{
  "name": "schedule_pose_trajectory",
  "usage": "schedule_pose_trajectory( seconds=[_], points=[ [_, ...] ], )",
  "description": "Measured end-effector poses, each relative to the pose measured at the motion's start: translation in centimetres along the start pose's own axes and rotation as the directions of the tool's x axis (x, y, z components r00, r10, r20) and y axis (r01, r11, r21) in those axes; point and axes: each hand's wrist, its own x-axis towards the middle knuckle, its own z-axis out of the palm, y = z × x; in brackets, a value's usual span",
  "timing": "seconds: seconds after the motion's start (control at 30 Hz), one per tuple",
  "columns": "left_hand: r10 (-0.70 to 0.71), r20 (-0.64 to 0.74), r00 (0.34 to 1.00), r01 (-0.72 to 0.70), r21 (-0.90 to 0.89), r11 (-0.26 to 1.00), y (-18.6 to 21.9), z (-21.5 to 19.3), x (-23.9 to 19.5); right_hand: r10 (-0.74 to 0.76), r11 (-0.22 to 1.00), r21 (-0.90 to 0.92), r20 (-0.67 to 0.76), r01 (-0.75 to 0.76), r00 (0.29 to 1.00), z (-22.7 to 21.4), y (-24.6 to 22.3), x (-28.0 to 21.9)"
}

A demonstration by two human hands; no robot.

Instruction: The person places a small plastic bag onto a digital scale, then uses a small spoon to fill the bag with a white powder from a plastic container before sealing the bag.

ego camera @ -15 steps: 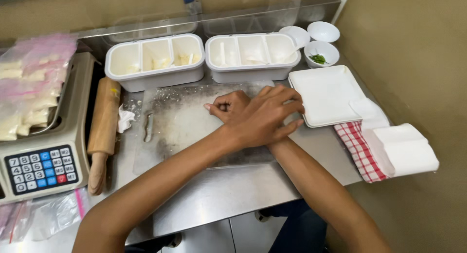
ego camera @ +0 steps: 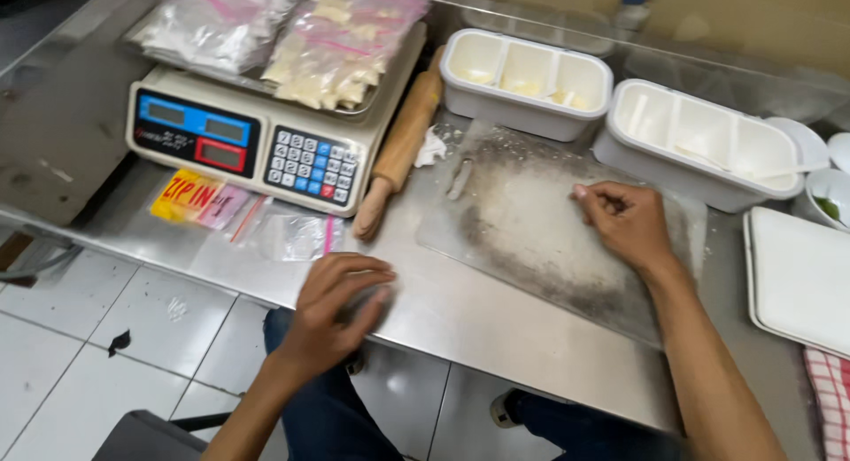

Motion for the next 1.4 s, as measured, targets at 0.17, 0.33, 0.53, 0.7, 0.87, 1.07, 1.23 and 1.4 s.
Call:
schedule_pose_trajectory(
  seconds=[0.17,0.33,0.53,0.7,0.87,1.07,1.23,1.4],
  points=[
    [-0.085,-0.229,0.970,0.155,0.304,0.940,-1.9,-6.9,-4.3,0.026,0.993,-0.119,0.004,-0.025,1.000,0.0,-1.4,-0.6],
    [-0.096,-0.117,0.989,0.140,0.465,0.874,-4.1,-8.7,-4.9,-0.009,0.986,-0.168,-0.020,0.005,1.000,0.0,-1.9,-1.3],
    [-0.146,0.069,0.987,0.097,0.469,0.878,-5.6,-8.0,-3.0,-0.012,0.989,-0.150,-0.047,0.005,0.999,0.2,-1.1,-1.6],
    [-0.158,-0.088,0.983,0.178,0.314,0.933,-6.8,-6.2,-3.1,-0.018,0.980,-0.199,-0.057,0.006,0.998,-0.3,-1.1,-1.5],
    [-0.168,-0.112,0.979,0.196,0.318,0.928,-5.5,-6.3,-2.9,-0.117,0.973,-0.207,-0.072,0.100,0.991,-0.4,-1.6,-2.0],
    [-0.155,-0.151,0.976,0.202,0.376,0.904,-4.5,-5.7,-2.9,-0.204,0.946,-0.263,-0.042,0.187,0.978,-0.1,-2.4,-1.8],
    [-0.254,-0.152,0.955,0.290,0.315,0.904,-4.5,-5.6,-3.0,-0.385,0.838,-0.405,0.036,0.366,0.922,1.7,-5.4,-2.7],
    [-0.255,-0.144,0.956,0.289,0.323,0.901,-4.3,-5.6,-3.1,-0.360,0.825,-0.347,0.286,0.446,0.888,4.3,-10.9,-4.5]
  ],
)
